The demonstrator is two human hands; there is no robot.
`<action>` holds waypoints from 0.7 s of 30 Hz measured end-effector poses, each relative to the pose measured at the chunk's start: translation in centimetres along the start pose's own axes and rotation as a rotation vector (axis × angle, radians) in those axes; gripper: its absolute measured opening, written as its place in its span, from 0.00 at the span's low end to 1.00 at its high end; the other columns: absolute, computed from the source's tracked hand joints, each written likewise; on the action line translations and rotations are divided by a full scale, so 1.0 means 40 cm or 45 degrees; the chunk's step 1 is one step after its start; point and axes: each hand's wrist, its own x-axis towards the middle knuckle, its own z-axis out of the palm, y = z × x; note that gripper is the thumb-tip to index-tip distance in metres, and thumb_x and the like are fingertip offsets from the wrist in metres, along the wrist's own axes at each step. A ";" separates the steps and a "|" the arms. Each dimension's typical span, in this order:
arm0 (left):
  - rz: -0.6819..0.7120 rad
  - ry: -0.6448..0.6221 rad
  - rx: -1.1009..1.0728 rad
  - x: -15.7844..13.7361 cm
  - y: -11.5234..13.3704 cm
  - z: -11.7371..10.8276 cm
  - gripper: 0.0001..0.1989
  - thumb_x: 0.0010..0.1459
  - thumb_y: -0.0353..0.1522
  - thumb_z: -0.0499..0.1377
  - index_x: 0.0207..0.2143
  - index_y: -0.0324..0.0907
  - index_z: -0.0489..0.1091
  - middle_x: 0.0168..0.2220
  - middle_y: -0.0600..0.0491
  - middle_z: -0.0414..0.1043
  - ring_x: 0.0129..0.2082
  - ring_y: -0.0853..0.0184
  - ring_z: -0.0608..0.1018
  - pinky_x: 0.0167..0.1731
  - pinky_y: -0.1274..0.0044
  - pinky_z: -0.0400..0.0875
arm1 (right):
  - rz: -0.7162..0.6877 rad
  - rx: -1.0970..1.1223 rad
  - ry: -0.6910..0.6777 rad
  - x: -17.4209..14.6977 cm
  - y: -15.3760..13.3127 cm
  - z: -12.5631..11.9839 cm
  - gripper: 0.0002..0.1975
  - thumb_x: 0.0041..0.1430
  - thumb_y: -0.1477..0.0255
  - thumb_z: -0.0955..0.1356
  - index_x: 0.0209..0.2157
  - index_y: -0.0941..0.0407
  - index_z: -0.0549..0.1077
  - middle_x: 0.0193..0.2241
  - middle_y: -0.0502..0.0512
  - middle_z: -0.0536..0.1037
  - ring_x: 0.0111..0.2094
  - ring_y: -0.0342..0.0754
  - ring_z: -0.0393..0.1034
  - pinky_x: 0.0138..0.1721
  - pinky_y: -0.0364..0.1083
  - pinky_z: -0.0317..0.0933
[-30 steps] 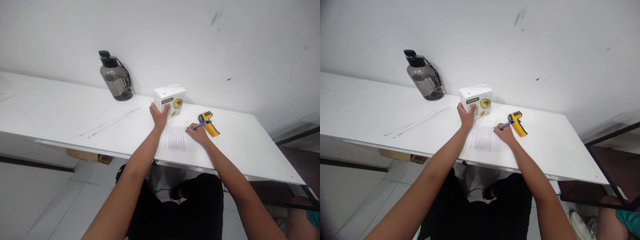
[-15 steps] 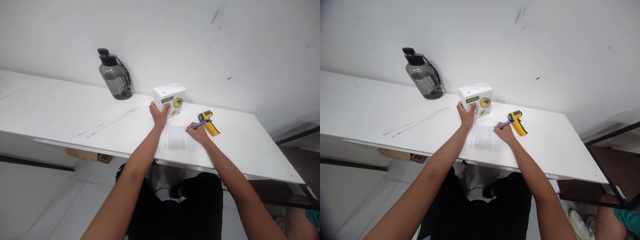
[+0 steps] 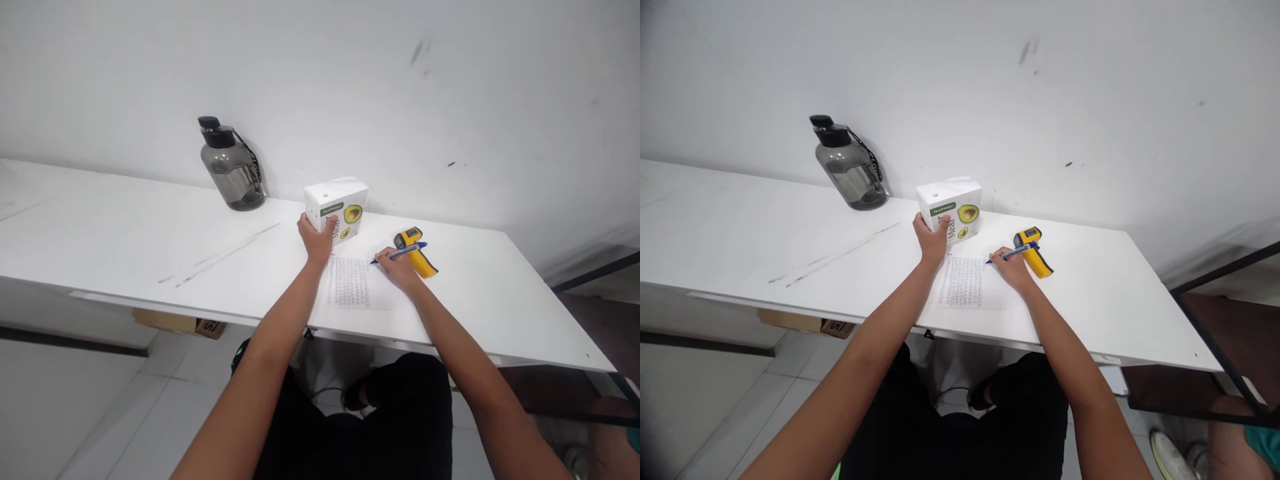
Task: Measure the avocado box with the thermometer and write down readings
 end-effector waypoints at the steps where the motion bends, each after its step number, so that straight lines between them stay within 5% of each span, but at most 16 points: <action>1: 0.000 0.000 -0.005 0.001 -0.001 0.000 0.36 0.46 0.51 0.72 0.52 0.49 0.62 0.51 0.48 0.62 0.57 0.54 0.69 0.58 0.61 0.66 | -0.001 0.018 -0.006 0.001 0.001 0.001 0.14 0.50 0.56 0.71 0.26 0.52 0.72 0.16 0.43 0.60 0.21 0.43 0.53 0.25 0.45 0.50; 11: -0.026 -0.016 0.012 0.002 0.000 -0.006 0.36 0.46 0.51 0.71 0.51 0.48 0.61 0.50 0.48 0.62 0.57 0.54 0.69 0.57 0.60 0.66 | -0.048 0.011 -0.013 -0.006 -0.006 0.005 0.14 0.54 0.55 0.70 0.30 0.52 0.72 0.19 0.45 0.67 0.23 0.45 0.61 0.27 0.46 0.56; 21: -0.026 0.001 -0.014 0.004 -0.004 -0.003 0.36 0.45 0.50 0.73 0.51 0.48 0.62 0.50 0.49 0.62 0.56 0.55 0.69 0.58 0.61 0.66 | -0.596 -0.564 0.133 -0.004 0.031 -0.001 0.17 0.65 0.58 0.63 0.45 0.54 0.77 0.39 0.59 0.82 0.39 0.54 0.77 0.44 0.51 0.68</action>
